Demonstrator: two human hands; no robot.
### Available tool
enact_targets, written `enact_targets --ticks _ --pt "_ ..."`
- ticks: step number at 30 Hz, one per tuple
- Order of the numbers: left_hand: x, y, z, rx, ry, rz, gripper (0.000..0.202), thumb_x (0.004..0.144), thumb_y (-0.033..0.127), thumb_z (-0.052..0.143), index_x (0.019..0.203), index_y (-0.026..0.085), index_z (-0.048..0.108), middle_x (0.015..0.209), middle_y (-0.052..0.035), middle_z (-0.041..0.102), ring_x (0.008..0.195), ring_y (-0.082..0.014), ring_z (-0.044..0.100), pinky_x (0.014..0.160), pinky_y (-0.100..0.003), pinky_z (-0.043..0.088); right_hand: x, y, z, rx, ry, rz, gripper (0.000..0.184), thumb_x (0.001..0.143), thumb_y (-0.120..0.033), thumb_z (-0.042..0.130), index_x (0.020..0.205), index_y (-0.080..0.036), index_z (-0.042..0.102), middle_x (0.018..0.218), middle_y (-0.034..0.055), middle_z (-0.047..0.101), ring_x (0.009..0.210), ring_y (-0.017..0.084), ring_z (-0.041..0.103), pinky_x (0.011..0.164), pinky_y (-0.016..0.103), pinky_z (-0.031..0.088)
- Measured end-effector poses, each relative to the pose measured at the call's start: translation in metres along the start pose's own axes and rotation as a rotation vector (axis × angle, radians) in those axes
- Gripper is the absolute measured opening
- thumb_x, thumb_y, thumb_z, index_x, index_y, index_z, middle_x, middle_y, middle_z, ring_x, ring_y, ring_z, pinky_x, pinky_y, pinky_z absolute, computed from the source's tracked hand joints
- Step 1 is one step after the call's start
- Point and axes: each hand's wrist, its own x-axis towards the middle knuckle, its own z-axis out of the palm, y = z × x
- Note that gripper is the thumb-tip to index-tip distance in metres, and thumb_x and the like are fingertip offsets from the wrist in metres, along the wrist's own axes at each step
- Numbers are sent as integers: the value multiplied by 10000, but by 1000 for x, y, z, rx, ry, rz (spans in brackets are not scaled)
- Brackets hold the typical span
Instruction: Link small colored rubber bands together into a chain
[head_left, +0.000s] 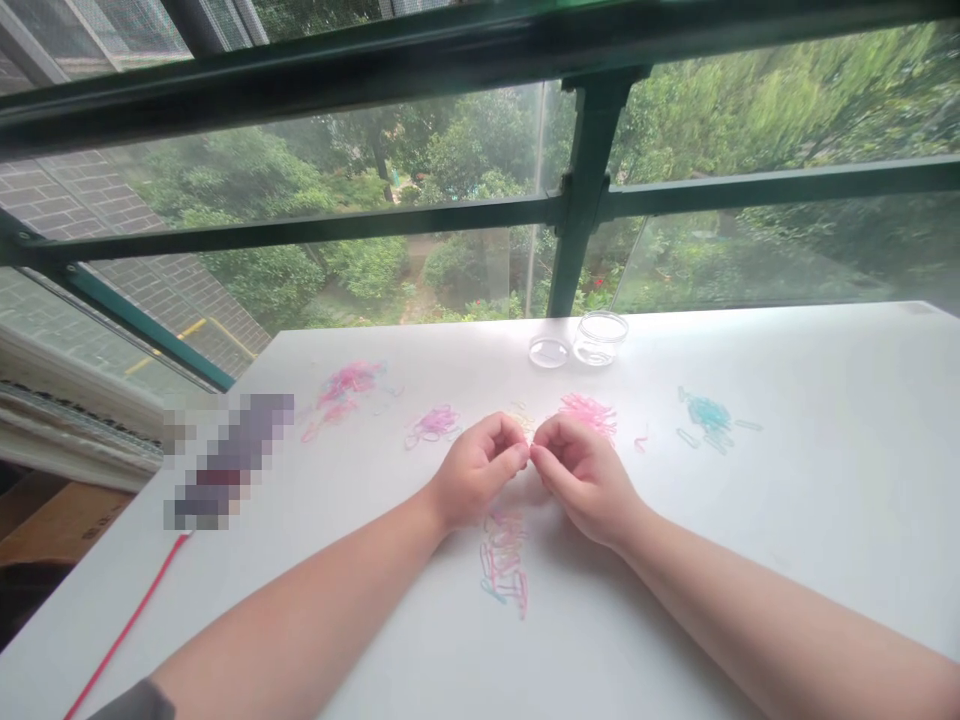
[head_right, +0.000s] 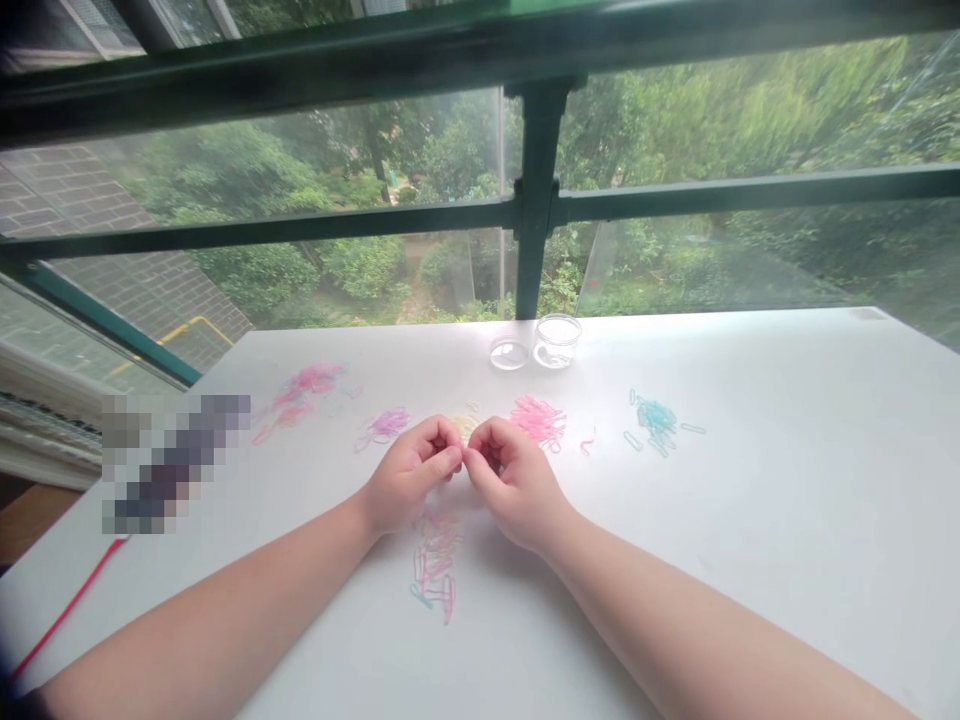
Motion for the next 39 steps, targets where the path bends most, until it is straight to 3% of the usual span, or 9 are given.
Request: enact_targets --ticks 12,16,27,31,36,39 --pt "-1 -3 3 -148 -24 2 276 785 374 544 728 133 420 645 20 490 601 -26 435 609 -169 354 -2 10 -2 -68 155 9 297 870 -423 456 749 -152 456 613 -6 446 547 59 422 499 179 359" --pt "-1 -4 3 -133 -11 -19 242 769 339 558 761 128 440 624 24 494 579 -25 441 592 -165 357 -3 15 -3 -109 -8 -36 287 867 -426 466 787 -151 489 673 18 497 588 71 462 525 180 396" --pt "-4 0 5 -79 43 -63 188 728 267 597 780 112 503 648 19 532 601 -34 489 613 -168 383 -4 17 -4 -93 -117 13 315 826 -468 497 797 -154 512 649 14 494 560 88 482 509 188 433" --pt "-3 -4 5 -71 43 -54 212 722 285 608 797 109 516 655 17 538 602 -36 492 615 -169 387 -5 14 -2 -58 -112 31 326 778 -477 553 795 -152 526 643 18 514 556 100 497 507 195 447" --pt "-2 -8 5 -66 55 -52 223 721 296 603 817 105 538 647 16 534 599 -37 489 600 -168 383 -7 10 1 -12 15 61 334 773 -494 550 795 -162 518 629 11 513 541 86 479 505 176 431" --pt "-2 -10 5 -61 55 -61 253 709 316 614 834 106 550 655 10 541 610 -43 492 595 -172 381 -4 16 -3 -89 -103 8 338 754 -495 570 795 -166 501 604 9 511 517 102 509 480 186 451"
